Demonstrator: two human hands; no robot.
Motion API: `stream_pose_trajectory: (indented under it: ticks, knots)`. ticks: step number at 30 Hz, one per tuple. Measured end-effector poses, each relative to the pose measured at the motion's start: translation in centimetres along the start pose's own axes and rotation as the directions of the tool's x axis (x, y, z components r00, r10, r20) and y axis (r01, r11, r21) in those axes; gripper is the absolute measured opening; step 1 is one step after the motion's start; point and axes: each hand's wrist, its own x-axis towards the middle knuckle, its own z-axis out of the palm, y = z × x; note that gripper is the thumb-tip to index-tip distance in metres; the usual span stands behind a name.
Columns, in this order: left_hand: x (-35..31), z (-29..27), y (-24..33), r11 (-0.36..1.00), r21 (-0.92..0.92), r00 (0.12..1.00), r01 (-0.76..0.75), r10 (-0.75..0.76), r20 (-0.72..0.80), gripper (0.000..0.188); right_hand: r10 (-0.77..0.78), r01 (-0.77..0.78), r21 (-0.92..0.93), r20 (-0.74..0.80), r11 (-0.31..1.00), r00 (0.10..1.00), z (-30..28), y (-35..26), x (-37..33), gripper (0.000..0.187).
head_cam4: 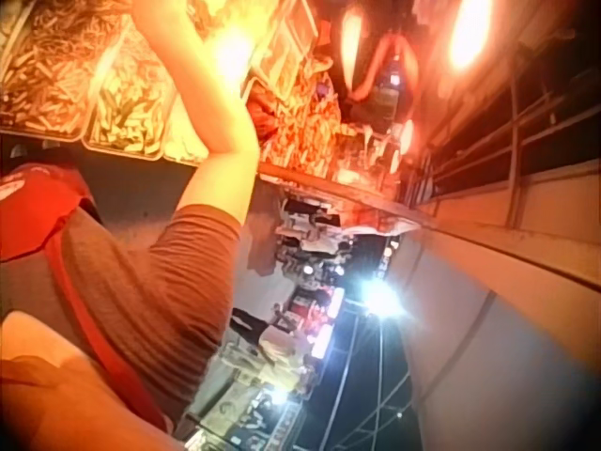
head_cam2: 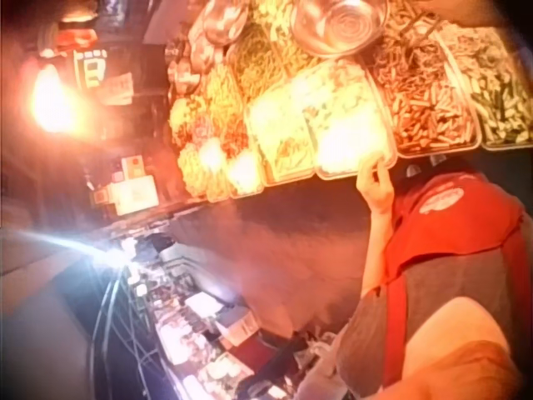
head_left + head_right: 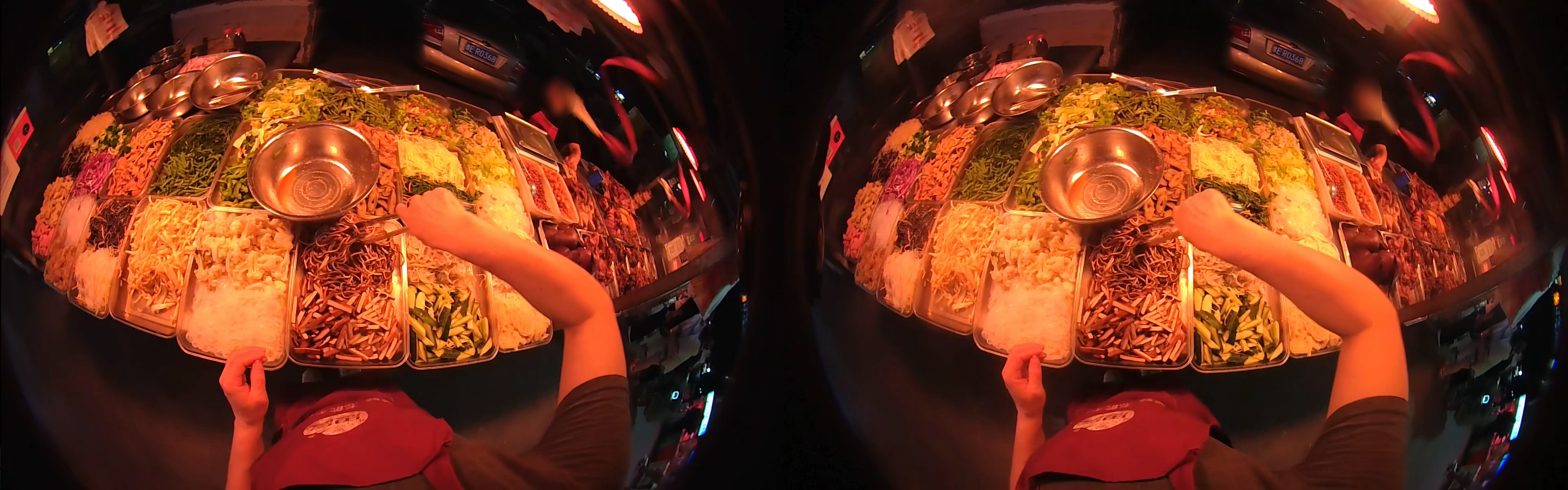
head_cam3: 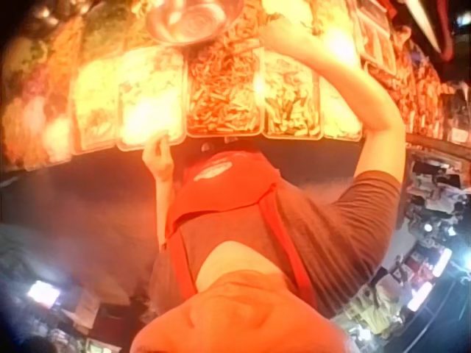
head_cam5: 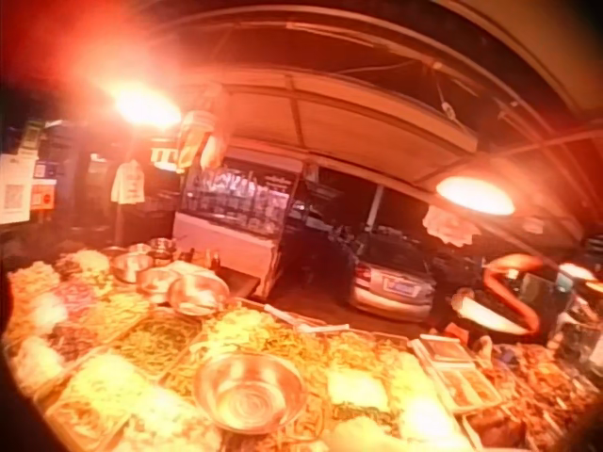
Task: The person uses tongs to pick various food items from multiple metal trays and places them into a metal bowl. The person selects items such as green beans, shredded vegetables, and other prepared foods from a street food stall display.
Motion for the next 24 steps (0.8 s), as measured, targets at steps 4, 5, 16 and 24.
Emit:
stream_pose_trajectory:
  ticks: [4, 5, 16, 24]
  knots:
    - [-0.9, 0.1, 0.1, 1.0, -0.021, 1.0, 0.024, -0.024, -0.018, 0.01, 0.037, -0.036, -0.041, 0.027, 0.999, 0.999, -1.4, 2.1, -3.9, 0.007]
    - [-1.2, 0.0, -0.1, 0.999, -0.028, 0.999, 0.031, -0.032, -0.023, 0.01, 0.014, -0.011, -0.093, 0.034, 0.996, 0.999, -0.9, 2.0, -4.5, 0.007]
    - [-1.3, -0.3, 0.2, 1.0, -0.001, 0.999, 0.026, -0.026, -0.042, 0.01, -0.047, 0.042, -0.181, -0.026, 0.983, 0.999, -0.2, 1.9, -4.0, 0.013]
    - [-2.0, -1.4, -0.5, 0.999, 0.026, 0.982, 0.035, -0.03, -0.185, 0.011, 0.0, 0.01, 0.225, -0.048, 0.974, 0.999, -5.5, 2.5, -8.4, 0.051]
